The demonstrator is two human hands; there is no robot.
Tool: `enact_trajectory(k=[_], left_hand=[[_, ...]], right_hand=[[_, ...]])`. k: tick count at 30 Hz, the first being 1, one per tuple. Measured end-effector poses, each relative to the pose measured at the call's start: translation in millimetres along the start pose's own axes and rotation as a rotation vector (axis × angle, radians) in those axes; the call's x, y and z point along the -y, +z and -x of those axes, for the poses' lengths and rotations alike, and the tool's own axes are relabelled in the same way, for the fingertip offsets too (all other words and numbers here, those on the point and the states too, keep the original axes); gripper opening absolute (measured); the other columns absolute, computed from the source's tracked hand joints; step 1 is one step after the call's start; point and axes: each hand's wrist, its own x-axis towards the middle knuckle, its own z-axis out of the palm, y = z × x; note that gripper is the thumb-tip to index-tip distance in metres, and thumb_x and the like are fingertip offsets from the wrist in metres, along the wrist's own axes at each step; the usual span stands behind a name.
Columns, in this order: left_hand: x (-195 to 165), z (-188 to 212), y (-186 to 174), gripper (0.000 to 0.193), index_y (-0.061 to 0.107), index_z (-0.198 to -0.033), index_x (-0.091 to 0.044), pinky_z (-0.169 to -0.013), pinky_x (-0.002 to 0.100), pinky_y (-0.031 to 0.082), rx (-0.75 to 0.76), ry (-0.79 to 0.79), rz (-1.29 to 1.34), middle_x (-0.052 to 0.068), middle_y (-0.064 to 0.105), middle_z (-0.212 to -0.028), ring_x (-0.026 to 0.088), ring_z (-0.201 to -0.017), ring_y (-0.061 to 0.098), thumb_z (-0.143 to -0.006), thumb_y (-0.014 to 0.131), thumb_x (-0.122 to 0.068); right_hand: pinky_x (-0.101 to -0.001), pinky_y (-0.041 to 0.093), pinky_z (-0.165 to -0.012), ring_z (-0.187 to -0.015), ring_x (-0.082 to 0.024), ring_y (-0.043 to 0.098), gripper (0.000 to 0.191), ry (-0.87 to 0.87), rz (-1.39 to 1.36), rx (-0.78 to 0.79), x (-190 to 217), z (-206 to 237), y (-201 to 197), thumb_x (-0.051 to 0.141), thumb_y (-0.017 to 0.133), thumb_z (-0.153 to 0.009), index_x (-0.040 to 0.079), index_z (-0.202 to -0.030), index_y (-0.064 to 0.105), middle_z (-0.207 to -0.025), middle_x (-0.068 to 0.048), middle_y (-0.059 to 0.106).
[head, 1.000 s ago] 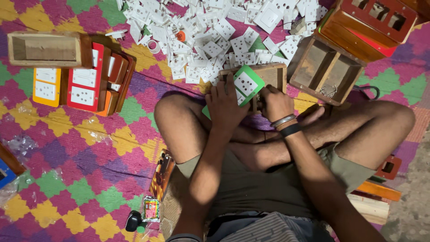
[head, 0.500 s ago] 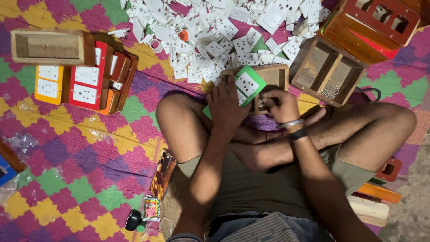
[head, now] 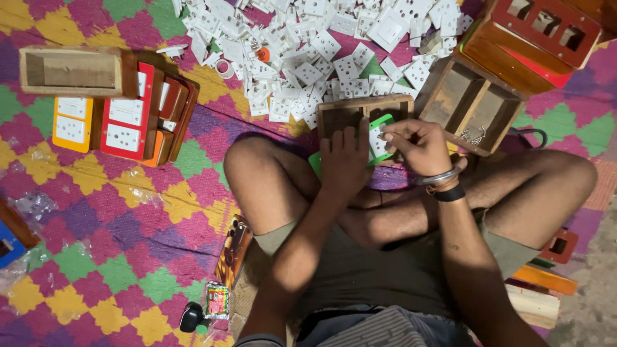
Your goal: The person sits on a colorful mat and assembles small white electrical components into red and green plastic frames. They place components into slots, secure them with metal pins from a wooden box, and set the completed frames aside.
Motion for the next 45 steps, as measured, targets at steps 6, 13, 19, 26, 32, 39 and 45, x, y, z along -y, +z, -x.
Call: enact_trajectory(k=[6, 13, 19, 26, 32, 39, 45], left_hand=[[-6.7, -1.7, 2.0, 0.095, 0.051, -0.146, -0.007, -0.082, 0.048, 0.043, -0.01, 0.043, -0.027, 0.009, 0.057, -0.11, 0.028, -0.1, 0.056, -0.06, 0.084, -0.029], [-3.3, -0.2, -0.8, 0.086, 0.054, -0.145, -0.007, -0.083, 0.046, 0.043, -0.093, 0.095, -0.022, 0.008, 0.059, -0.114, 0.026, -0.101, 0.057, -0.067, 0.082, -0.029], [-5.1, -2.5, -3.3, 0.093, 0.053, -0.145, -0.006, -0.08, 0.048, 0.046, -0.044, 0.012, 0.024, 0.01, 0.059, -0.113, 0.029, -0.099, 0.057, -0.064, 0.083, -0.041], [0.7, -1.2, -11.3, 0.078, 0.048, -0.15, -0.015, -0.089, 0.053, 0.052, -0.099, 0.112, 0.24, 0.015, 0.052, -0.146, 0.037, -0.125, 0.054, -0.082, 0.077, -0.039], [2.0, 4.1, -15.7, 0.07, 0.057, -0.142, -0.032, -0.091, 0.052, 0.051, 0.012, 0.204, 0.161, 0.012, 0.05, -0.152, 0.038, -0.129, 0.053, -0.075, 0.074, -0.027], [57.2, 1.6, 20.5, 0.062, 0.052, -0.149, -0.01, -0.104, 0.044, 0.05, -0.266, -0.127, 1.059, 0.014, 0.056, -0.144, 0.03, -0.126, 0.057, -0.091, 0.073, -0.015], [93.6, 3.7, 16.1, 0.072, 0.037, -0.158, -0.009, -0.072, 0.033, 0.06, -0.27, -0.548, 1.906, 0.015, 0.062, -0.133, 0.025, -0.112, 0.065, -0.09, 0.06, -0.015]], right_hand=[[-0.0263, 0.04, -0.064, -0.07, -0.01, 0.05, 0.01, -0.269, 0.281, -0.074, 3.8, -1.0, 3.4, 0.004, 0.081, -0.087, 0.006, -0.097, 0.079, -0.081, -0.001, 0.061], [-0.0248, 0.045, -0.071, -0.08, -0.011, 0.053, 0.026, -0.235, 0.277, -0.222, -8.8, -5.0, 5.1, 0.007, 0.088, -0.08, 0.003, -0.096, 0.068, -0.091, -0.001, 0.058], [-0.0216, 0.048, -0.079, -0.087, -0.006, 0.053, 0.022, -0.171, -0.119, -0.28, -28.6, -9.0, 17.3, 0.008, 0.075, -0.096, 0.004, -0.113, 0.061, -0.094, 0.004, 0.056], [-0.0237, 0.047, -0.048, -0.056, -0.007, 0.058, 0.019, 0.086, -0.173, -0.163, -39.5, -4.6, -0.1, 0.017, 0.065, -0.103, -0.002, -0.105, 0.071, -0.073, 0.001, 0.067], [-0.023, 0.042, -0.056, -0.063, -0.006, 0.054, 0.029, -0.024, -0.144, -0.138, -31.9, -10.4, -9.8, 0.02, 0.064, -0.113, -0.003, -0.096, 0.071, -0.076, 0.0, 0.063], [-0.0263, 0.049, -0.06, -0.071, -0.014, 0.064, 0.013, -0.148, 0.085, -0.123, -24.6, -6.9, 15.2, 0.017, 0.065, -0.101, 0.007, -0.103, 0.072, -0.087, -0.004, 0.071], [-0.0421, 0.047, -0.091, -0.109, -0.024, 0.062, 0.024, -0.738, 1.221, 0.24, -24.2, -14.2, 60.9, 0.019, 0.062, -0.087, 0.024, -0.106, 0.075, -0.108, 0.001, 0.069]])
